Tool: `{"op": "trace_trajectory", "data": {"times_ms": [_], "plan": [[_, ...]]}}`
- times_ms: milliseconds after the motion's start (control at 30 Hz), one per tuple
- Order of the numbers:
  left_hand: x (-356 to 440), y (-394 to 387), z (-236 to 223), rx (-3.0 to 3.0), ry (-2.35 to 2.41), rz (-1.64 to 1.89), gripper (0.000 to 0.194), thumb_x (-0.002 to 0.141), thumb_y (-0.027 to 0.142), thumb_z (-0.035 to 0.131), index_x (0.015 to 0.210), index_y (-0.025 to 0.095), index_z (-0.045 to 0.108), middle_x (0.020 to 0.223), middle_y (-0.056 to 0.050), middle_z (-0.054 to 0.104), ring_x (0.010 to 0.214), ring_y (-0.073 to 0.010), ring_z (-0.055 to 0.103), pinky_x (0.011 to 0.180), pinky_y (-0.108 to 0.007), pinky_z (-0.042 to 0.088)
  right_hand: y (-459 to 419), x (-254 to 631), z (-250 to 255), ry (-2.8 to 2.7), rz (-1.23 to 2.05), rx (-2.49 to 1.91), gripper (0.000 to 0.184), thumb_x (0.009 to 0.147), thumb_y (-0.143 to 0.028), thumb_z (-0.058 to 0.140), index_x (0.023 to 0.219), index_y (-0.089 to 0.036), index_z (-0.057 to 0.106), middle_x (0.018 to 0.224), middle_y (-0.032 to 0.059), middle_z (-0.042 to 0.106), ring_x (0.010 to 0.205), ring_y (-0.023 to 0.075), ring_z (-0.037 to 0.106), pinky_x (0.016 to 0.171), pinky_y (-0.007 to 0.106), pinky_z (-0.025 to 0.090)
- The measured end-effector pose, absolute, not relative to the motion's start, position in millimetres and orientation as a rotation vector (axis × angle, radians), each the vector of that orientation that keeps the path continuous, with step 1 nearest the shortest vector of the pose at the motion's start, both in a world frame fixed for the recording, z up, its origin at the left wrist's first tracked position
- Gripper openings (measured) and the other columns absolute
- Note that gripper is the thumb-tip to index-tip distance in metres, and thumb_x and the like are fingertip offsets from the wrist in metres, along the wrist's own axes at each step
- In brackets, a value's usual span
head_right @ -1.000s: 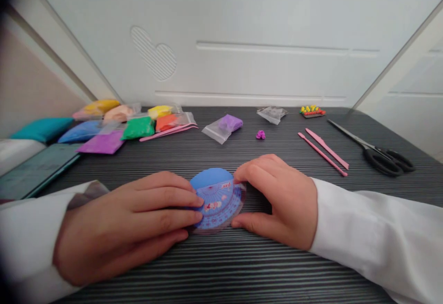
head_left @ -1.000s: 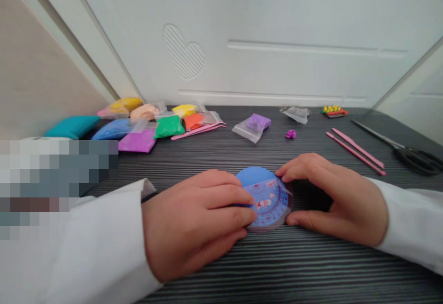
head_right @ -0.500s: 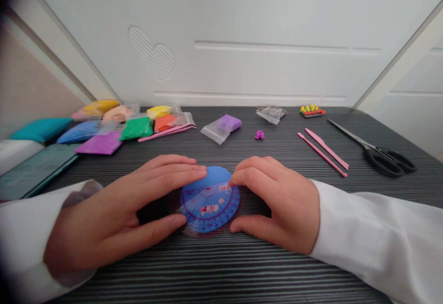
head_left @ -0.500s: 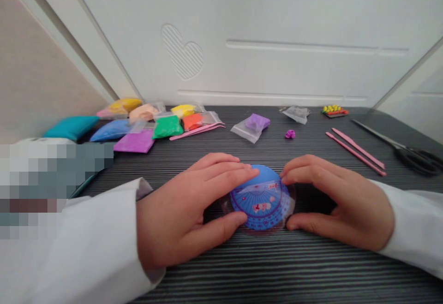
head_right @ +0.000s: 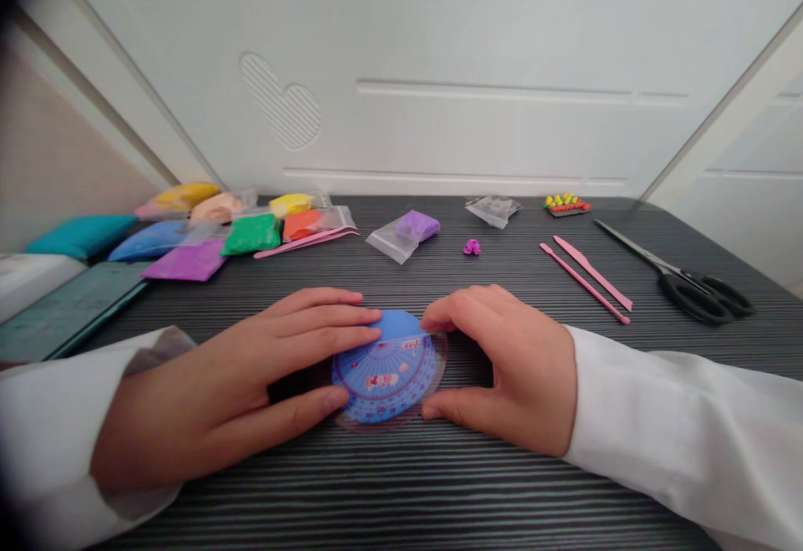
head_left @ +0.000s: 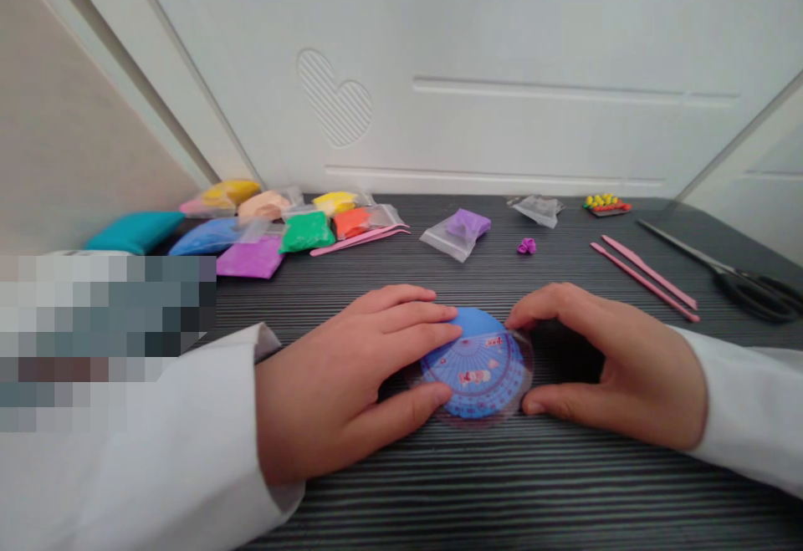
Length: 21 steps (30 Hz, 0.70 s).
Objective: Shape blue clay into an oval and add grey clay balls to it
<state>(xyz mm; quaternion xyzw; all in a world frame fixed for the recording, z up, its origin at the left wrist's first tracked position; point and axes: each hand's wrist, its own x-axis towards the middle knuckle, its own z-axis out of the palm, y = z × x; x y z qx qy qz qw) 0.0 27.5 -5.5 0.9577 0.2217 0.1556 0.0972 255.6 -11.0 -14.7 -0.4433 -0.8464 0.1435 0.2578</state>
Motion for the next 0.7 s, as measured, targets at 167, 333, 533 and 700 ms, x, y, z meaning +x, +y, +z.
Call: {"op": "trace_trajectory", "data": {"times_ms": [167,333,533,700], "plan": [[1.8,27.2,-4.3,2.823,0.667,0.437,0.036,0.086,0.031,0.051,0.118,0.016,0.056,0.127,-0.007,0.056,0.122,-0.0217,0.045,0.104,-0.042,0.037,-12.3,254.7,-12.8,-2.232,0.519,-1.236,0.037,0.07,-0.03,0.07,0.102,-0.021,0.054,0.093,0.0019,0.061,0.084,0.0162,0.056,0.073,0.031,0.045],[2.0,26.8,-3.7,2.825,0.655,0.465,0.035,0.086,0.029,0.052,0.118,0.016,0.055,0.127,-0.007,0.057,0.12,-0.0211,0.046,0.104,-0.041,0.037,-12.4,254.2,-11.9,-2.194,0.591,-1.218,0.036,0.07,-0.026,0.069,0.103,-0.02,0.054,0.089,0.0009,0.06,0.082,0.0146,0.056,0.073,0.029,0.044],[1.7,26.6,-4.5,2.812,0.656,0.466,0.034,0.085,0.029,0.053,0.117,0.017,0.056,0.126,-0.006,0.057,0.119,-0.0204,0.047,0.103,-0.039,0.037,-11.9,256.9,-11.9,-2.152,0.681,-1.178,0.039,0.069,-0.022,0.07,0.104,-0.021,0.053,0.089,0.002,0.061,0.083,0.0165,0.058,0.076,0.032,0.048],[2.3,27.3,-5.1,2.805,0.654,0.481,0.034,0.084,0.028,0.054,0.116,0.016,0.055,0.125,-0.006,0.058,0.119,-0.0185,0.047,0.105,-0.036,0.036,-10.2,257.6,-7.8,-2.112,0.88,-1.155,0.035,0.075,-0.017,0.064,0.106,-0.02,0.049,0.086,0.0009,0.06,0.082,0.0141,0.06,0.076,0.029,0.051]]}}
